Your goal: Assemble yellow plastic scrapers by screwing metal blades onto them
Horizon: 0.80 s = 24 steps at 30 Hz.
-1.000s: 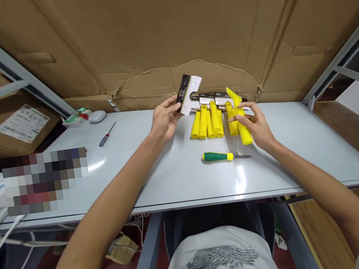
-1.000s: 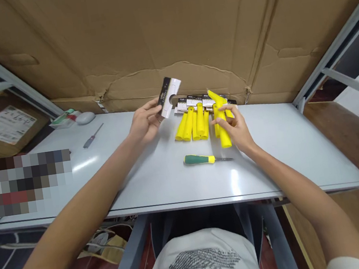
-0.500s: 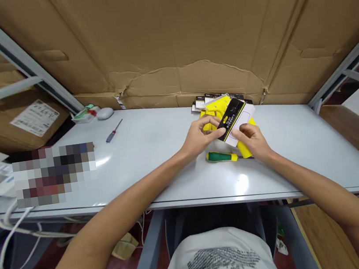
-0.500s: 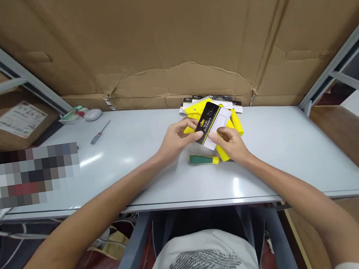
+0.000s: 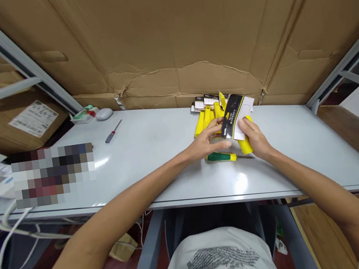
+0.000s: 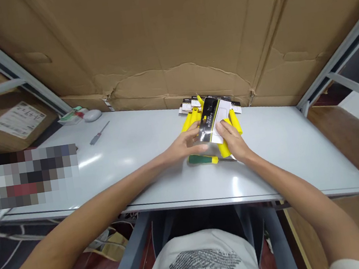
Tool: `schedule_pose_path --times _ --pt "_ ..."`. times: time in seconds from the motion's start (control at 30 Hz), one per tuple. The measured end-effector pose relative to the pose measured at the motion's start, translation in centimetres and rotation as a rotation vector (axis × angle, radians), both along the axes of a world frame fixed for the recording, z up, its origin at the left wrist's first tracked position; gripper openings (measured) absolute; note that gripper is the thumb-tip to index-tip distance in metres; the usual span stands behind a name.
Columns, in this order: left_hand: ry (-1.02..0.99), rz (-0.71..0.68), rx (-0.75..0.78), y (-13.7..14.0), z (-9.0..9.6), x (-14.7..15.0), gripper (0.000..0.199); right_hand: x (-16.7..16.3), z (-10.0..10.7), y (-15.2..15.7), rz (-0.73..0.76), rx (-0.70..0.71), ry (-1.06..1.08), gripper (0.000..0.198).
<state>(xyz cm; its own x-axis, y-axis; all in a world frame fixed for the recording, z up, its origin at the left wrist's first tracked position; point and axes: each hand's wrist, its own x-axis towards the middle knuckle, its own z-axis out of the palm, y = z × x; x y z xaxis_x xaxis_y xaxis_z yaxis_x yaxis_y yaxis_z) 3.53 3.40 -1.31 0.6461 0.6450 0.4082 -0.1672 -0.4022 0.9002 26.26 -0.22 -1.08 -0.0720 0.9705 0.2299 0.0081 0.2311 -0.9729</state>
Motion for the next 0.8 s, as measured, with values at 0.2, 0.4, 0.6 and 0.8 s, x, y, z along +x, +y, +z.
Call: schedule_pose_path --times 0.2,0.4,0.6,0.8 --pt "-0.027 0.098 -0.023 -0.2 -0.3 0.4 0.055 -0.4 -1.1 0.1 -0.008 0.063 -0.077 0.066" --pt "-0.295 0.428 -0.125 2.6 1.5 -1.3 0.066 5.5 1.1 5.0 -0.296 0.189 0.159 0.06" --pt "-0.231 0.838 -0.29 8.9 2.5 -6.4 0.057 17.5 1.6 9.5 -0.784 0.023 0.015 0.047" --pt "0.024 0.917 -0.46 11.2 0.8 -8.9 0.048 22.0 0.5 9.8 -0.813 -0.17 0.008 0.023"
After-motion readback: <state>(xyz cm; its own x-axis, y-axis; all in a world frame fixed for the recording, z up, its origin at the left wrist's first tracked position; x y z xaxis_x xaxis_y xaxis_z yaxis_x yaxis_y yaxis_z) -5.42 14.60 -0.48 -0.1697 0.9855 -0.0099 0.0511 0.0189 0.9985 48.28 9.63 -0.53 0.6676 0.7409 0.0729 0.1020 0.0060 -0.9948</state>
